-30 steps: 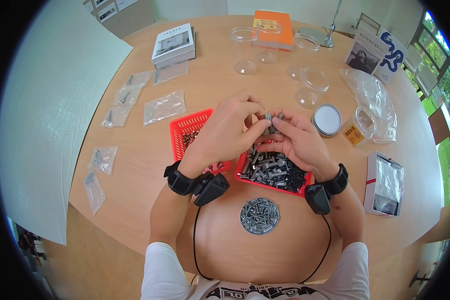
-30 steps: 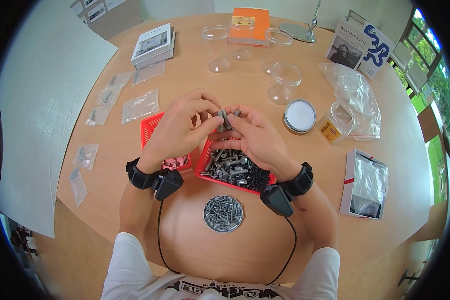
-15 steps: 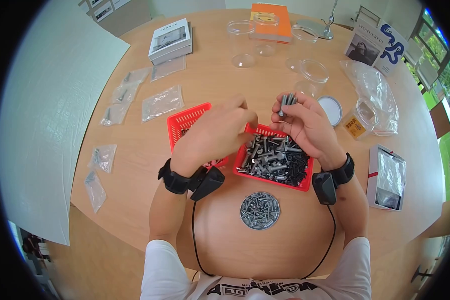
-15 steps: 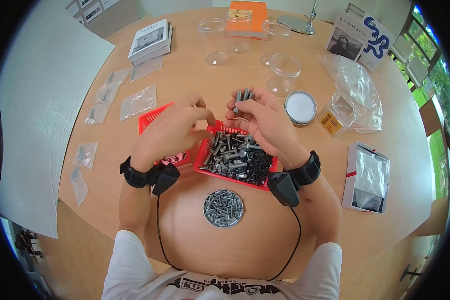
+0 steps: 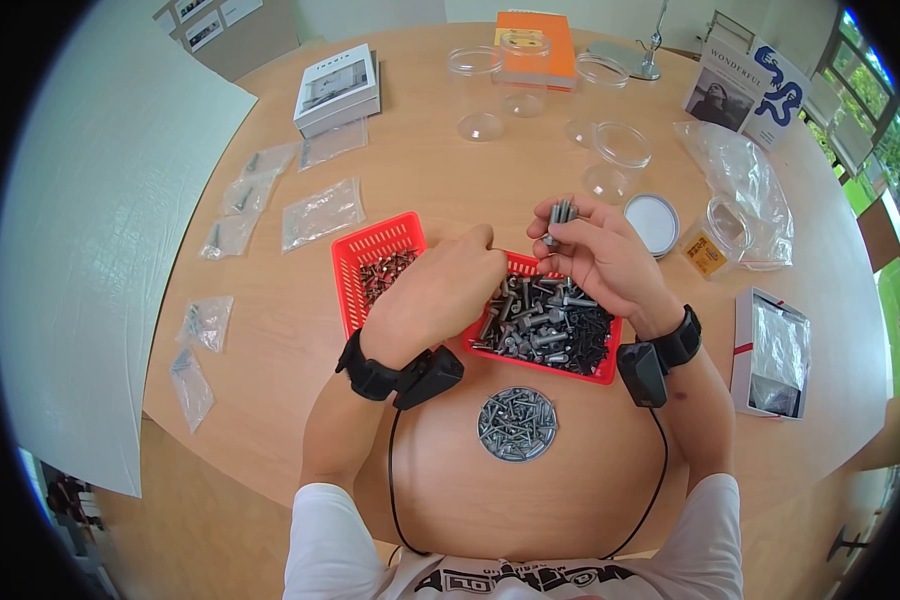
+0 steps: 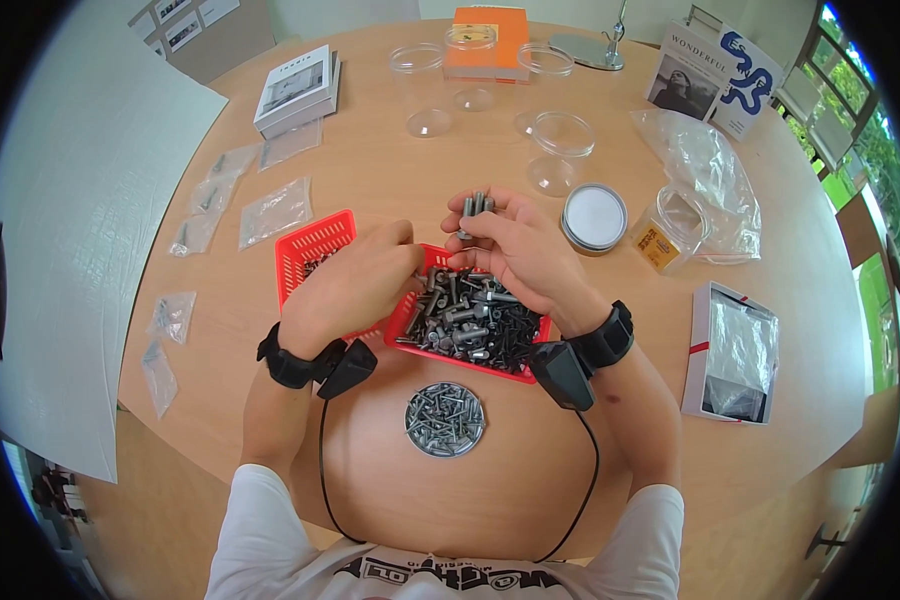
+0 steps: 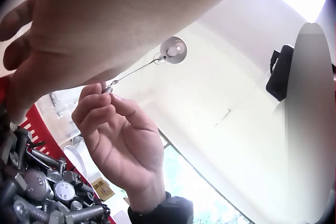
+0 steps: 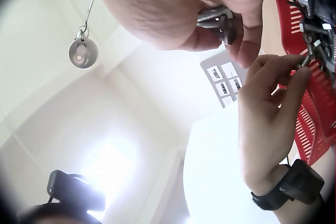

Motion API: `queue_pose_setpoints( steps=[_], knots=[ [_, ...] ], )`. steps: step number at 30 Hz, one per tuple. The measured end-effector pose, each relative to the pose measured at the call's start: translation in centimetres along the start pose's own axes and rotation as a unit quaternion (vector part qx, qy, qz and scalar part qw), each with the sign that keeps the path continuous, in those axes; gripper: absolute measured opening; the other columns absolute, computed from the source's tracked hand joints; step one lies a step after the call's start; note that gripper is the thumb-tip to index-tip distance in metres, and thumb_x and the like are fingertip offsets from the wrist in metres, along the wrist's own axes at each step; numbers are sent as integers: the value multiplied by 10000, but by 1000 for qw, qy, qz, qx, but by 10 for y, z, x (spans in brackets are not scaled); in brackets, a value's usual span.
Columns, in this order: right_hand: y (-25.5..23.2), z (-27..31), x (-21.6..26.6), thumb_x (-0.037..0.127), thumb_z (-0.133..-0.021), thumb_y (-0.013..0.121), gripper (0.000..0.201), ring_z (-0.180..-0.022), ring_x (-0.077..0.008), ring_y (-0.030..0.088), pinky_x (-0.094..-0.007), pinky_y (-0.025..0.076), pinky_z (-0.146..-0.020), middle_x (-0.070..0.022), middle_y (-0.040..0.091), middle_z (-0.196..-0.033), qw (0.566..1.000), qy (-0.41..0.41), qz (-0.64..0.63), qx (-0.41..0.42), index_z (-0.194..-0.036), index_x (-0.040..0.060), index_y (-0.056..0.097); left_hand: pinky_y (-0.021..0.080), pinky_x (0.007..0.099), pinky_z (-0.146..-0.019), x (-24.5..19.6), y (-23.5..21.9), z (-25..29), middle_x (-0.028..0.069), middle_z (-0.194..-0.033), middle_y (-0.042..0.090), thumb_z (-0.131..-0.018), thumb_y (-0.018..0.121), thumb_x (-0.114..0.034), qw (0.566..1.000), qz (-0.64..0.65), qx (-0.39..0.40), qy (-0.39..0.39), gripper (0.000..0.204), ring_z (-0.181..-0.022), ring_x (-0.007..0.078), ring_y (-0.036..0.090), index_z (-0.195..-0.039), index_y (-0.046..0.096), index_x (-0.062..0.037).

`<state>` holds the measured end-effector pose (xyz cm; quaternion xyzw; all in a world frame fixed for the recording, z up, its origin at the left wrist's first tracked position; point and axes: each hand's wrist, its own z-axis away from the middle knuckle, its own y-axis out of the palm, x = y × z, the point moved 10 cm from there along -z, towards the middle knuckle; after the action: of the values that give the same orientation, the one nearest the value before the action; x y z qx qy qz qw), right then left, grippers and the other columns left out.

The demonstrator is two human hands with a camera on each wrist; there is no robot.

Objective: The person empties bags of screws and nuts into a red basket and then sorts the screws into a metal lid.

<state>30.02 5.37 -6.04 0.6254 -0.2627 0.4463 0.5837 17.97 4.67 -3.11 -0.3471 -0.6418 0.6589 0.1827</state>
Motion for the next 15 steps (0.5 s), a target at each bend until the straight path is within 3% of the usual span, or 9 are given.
queue_pose_setpoints(
  steps=[4,7,9,10,13,15],
  knots=[
    [-3,-4,-9,204,-1020,562,258,-842,-194,636,-347,562,-760,-129,616,-1021,999,27,-28,-1,-1150,-18,558,518,417,-767,3,-40,4,142,-917,650,-834,703,-77,996,56,-73,14,186,-862,349,644,-987,663,21],
    [-3,-5,-19,326,-1037,545,332,-814,-181,623,-345,543,-728,-115,616,-997,996,56,-69,-2,-1128,8,571,520,385,-688,-7,-79,9,130,-890,659,-811,720,-37,960,153,-232,47,192,-791,317,650,-990,672,13],
    [-1,-5,-25,365,-1039,533,353,-772,-164,590,-332,513,-695,-93,607,-953,993,68,-100,-6,-1124,25,575,516,363,-654,-16,-81,9,122,-885,655,-806,733,-20,946,173,-265,65,193,-758,286,646,-988,676,7],
    [2,-5,-27,385,-1041,526,364,-751,-155,573,-326,499,-679,-82,603,-931,990,75,-115,-8,-1123,34,577,514,352,-638,-20,-81,9,118,-882,653,-803,739,-12,939,184,-281,74,195,-742,271,644,-988,679,4],
    [16,1,-26,347,-1051,510,318,-664,-109,485,-259,421,-568,-50,576,-867,984,63,-164,-17,-1115,43,576,525,419,-697,-34,-58,0,137,-904,635,-837,714,-82,950,157,-244,116,154,-820,334,646,-953,640,-12],
    [17,-1,-28,311,-1051,511,286,-621,-86,429,-233,356,-508,-37,555,-843,989,42,-138,16,-1100,35,570,511,368,-659,-36,-58,-1,116,-860,637,-807,748,-49,944,181,-245,129,171,-751,289,636,-945,660,-1]
  ],
)
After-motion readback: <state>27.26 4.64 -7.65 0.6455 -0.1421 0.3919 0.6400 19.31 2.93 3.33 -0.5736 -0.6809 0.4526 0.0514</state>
